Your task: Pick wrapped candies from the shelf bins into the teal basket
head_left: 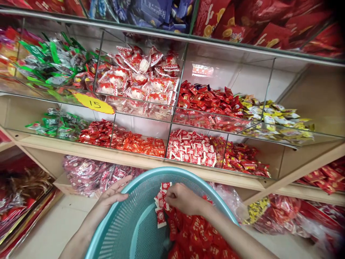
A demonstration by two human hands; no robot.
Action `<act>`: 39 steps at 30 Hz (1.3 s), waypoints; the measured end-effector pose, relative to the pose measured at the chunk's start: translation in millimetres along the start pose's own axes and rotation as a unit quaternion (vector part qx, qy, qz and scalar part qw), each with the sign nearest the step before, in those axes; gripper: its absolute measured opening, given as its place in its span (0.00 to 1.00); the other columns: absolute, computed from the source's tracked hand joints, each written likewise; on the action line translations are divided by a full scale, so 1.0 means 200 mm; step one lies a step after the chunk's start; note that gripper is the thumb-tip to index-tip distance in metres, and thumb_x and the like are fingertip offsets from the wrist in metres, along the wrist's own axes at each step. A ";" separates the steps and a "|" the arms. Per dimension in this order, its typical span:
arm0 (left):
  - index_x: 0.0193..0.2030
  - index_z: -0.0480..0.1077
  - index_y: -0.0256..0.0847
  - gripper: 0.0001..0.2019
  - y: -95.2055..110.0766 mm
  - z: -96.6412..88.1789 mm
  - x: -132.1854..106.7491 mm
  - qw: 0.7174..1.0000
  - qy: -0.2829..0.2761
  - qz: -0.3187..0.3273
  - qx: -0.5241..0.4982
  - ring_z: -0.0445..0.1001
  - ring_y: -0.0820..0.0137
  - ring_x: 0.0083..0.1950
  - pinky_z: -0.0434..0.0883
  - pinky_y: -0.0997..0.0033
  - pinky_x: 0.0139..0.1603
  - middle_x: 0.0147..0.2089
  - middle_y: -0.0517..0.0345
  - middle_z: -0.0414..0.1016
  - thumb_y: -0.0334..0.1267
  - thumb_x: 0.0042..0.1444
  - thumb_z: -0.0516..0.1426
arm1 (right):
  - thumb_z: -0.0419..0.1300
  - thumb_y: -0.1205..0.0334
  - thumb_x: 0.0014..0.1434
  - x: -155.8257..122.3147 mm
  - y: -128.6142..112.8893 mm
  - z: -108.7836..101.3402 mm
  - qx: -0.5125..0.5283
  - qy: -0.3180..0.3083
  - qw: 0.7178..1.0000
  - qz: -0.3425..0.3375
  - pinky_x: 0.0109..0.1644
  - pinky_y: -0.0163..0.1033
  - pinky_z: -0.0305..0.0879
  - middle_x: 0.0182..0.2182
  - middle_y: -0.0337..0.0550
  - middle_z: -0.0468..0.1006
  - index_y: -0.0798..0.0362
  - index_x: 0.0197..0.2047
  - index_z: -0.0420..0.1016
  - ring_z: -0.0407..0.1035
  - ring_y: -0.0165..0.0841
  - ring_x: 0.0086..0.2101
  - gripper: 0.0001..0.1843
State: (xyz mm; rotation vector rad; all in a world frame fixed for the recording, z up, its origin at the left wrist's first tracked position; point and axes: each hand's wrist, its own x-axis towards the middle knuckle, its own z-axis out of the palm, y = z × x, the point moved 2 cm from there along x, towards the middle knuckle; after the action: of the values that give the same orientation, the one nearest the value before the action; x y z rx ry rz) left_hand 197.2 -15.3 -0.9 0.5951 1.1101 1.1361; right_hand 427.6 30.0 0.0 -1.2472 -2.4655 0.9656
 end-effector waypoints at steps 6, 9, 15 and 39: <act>0.59 0.61 0.46 0.37 -0.02 -0.01 0.00 1.000 -0.013 -0.011 -0.017 0.74 0.58 0.47 0.70 0.65 0.45 0.52 0.53 0.73 0.32 0.38 0.63 | 0.51 0.72 0.49 0.06 0.05 0.19 -0.043 0.010 0.997 0.058 0.27 0.30 0.47 0.16 0.32 0.57 0.55 0.15 0.58 0.52 0.24 0.22 0.13; 0.57 0.64 0.45 0.35 -0.02 -0.01 0.01 1.000 -0.012 -0.003 -0.024 0.73 0.57 0.49 0.69 0.64 0.48 0.54 0.53 0.71 0.32 0.37 0.64 | 0.51 0.70 0.52 0.06 0.05 0.23 -0.044 0.025 0.995 0.088 0.28 0.30 0.48 0.19 0.34 0.64 0.55 0.18 0.63 0.56 0.25 0.24 0.12; 0.58 0.63 0.45 0.36 -0.01 -0.01 0.01 1.000 -0.017 -0.002 -0.011 0.74 0.56 0.48 0.69 0.62 0.47 0.53 0.51 0.72 0.33 0.37 0.64 | 0.51 0.69 0.54 0.06 0.01 0.25 -0.098 0.055 0.976 0.188 0.32 0.32 0.53 0.27 0.42 0.73 0.54 0.26 0.71 0.66 0.31 0.32 0.09; 0.56 0.65 0.45 0.38 0.00 -0.07 0.09 1.000 0.005 0.007 0.008 0.72 0.54 0.50 0.72 0.65 0.46 0.49 0.52 0.75 0.35 0.32 0.67 | 0.51 0.58 0.57 -0.15 0.11 -0.59 -0.208 0.358 0.886 0.206 0.27 0.31 0.51 0.24 0.40 0.74 0.52 0.28 0.70 0.67 0.30 0.25 0.11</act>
State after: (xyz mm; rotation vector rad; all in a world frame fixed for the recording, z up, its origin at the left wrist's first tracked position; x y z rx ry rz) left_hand 184.9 -0.7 -13.9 0.6116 1.1271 1.1445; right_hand 515.0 70.1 79.2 -1.8842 -1.8752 -0.0359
